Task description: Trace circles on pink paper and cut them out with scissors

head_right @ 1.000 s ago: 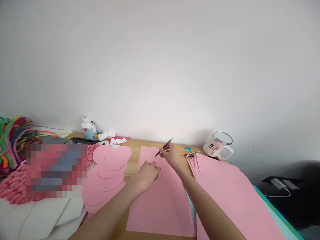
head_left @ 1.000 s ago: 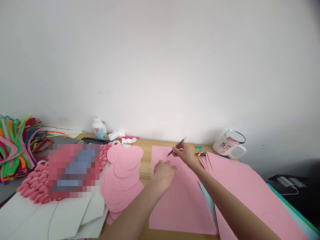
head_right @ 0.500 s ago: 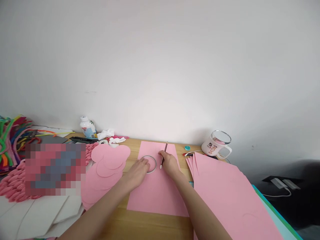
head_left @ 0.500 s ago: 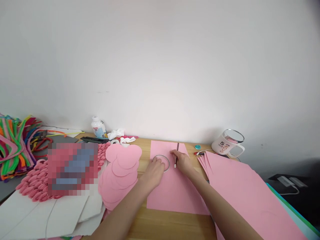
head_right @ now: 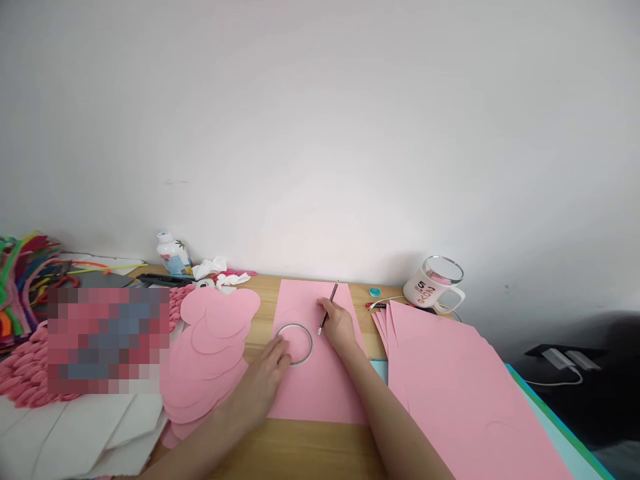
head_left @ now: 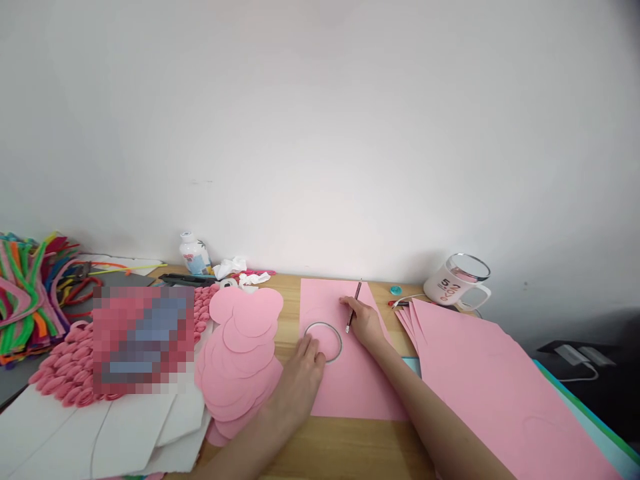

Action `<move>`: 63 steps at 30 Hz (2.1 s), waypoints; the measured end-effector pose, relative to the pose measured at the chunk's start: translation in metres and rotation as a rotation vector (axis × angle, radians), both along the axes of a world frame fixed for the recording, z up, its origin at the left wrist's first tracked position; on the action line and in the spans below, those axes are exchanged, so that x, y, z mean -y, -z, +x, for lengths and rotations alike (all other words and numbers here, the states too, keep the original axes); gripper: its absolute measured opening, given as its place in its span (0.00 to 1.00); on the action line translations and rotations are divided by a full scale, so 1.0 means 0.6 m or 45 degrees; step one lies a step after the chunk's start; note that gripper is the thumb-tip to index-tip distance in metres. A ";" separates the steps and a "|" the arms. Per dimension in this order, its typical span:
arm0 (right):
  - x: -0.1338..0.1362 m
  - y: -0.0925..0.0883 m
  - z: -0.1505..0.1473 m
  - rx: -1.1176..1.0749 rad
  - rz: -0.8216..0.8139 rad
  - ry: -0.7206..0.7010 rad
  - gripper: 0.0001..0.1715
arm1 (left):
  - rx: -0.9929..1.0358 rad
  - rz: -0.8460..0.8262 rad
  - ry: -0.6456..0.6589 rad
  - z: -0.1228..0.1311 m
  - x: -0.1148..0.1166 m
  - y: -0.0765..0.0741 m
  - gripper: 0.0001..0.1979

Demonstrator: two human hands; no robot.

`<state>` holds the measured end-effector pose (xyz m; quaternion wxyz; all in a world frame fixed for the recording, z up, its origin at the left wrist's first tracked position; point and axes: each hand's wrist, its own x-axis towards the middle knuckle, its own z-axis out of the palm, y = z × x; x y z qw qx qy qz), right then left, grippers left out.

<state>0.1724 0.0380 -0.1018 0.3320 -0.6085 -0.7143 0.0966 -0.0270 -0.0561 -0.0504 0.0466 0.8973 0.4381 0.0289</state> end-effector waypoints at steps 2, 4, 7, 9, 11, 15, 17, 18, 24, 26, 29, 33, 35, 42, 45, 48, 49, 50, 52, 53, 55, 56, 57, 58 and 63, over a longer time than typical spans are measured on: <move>0.001 0.000 0.000 0.003 -0.004 -0.005 0.28 | 0.045 0.082 0.068 -0.007 0.018 0.008 0.19; 0.002 0.000 0.000 0.010 -0.010 -0.010 0.29 | 0.103 0.158 0.120 -0.012 0.033 0.016 0.18; 0.002 0.000 0.000 0.023 -0.017 -0.008 0.30 | 0.122 0.218 0.187 -0.021 0.049 0.023 0.18; 0.002 -0.001 0.000 0.032 -0.020 -0.009 0.30 | 0.123 0.235 0.208 -0.027 0.054 0.026 0.18; 0.002 -0.002 0.001 0.040 -0.022 -0.013 0.30 | 0.131 0.250 0.211 -0.032 0.057 0.028 0.19; 0.002 -0.002 0.000 0.053 -0.026 -0.008 0.30 | 0.110 0.301 0.247 -0.039 0.062 0.029 0.20; 0.002 -0.002 0.000 0.061 -0.028 -0.002 0.30 | 0.095 0.333 0.264 -0.040 0.066 0.027 0.19; 0.002 -0.002 0.000 0.065 -0.028 -0.002 0.30 | 0.092 0.344 0.272 -0.040 0.068 0.026 0.18; 0.003 -0.005 0.000 0.073 -0.023 -0.022 0.30 | 0.123 0.380 0.288 -0.041 0.079 0.028 0.16; 0.003 -0.004 0.000 0.071 -0.018 -0.023 0.31 | 0.113 0.393 0.275 -0.042 0.080 0.027 0.16; 0.002 -0.003 0.000 0.071 -0.010 -0.023 0.31 | 0.100 0.414 0.285 -0.043 0.079 0.022 0.15; 0.003 -0.003 -0.002 0.071 0.005 -0.029 0.31 | 0.078 0.408 0.304 -0.043 0.077 0.019 0.15; 0.004 -0.003 -0.002 0.070 0.012 -0.037 0.30 | 0.066 0.410 0.297 -0.041 0.076 0.020 0.15; 0.005 -0.001 -0.001 0.057 0.033 -0.059 0.30 | 0.135 0.410 0.264 -0.040 0.073 0.030 0.15; 0.004 -0.001 -0.001 0.047 0.041 -0.074 0.30 | 0.199 0.409 0.259 -0.035 0.071 0.026 0.12; 0.004 0.000 -0.001 0.030 0.052 -0.088 0.29 | 0.160 0.377 0.228 -0.017 0.066 0.013 0.15; 0.004 0.000 -0.001 0.023 0.057 -0.092 0.28 | 0.110 0.372 0.205 -0.009 0.063 0.007 0.17; 0.004 0.000 -0.001 0.015 0.061 -0.095 0.28 | 0.051 0.374 0.187 0.001 0.061 0.002 0.18; 0.004 0.002 -0.001 -0.006 0.069 -0.099 0.27 | -0.096 0.313 0.156 0.020 0.055 -0.008 0.18; 0.003 0.002 -0.001 -0.019 0.073 -0.099 0.26 | -0.153 0.280 0.134 0.027 0.053 -0.013 0.19; 0.002 0.004 -0.002 -0.054 0.080 -0.098 0.25 | -0.243 0.195 0.113 0.038 0.050 -0.018 0.19; 0.002 0.004 -0.003 -0.077 0.083 -0.096 0.25 | -0.271 0.148 0.118 0.041 0.049 -0.020 0.20; 0.002 0.004 -0.004 -0.103 0.085 -0.093 0.24 | -0.290 0.100 0.127 0.042 0.048 -0.022 0.21; 0.002 0.002 -0.005 -0.132 0.087 -0.089 0.22 | -0.301 0.056 0.136 0.042 0.047 -0.023 0.21; 0.015 -0.019 -0.009 -0.333 0.081 -0.062 0.15 | -0.237 -0.038 0.147 0.032 0.042 -0.028 0.23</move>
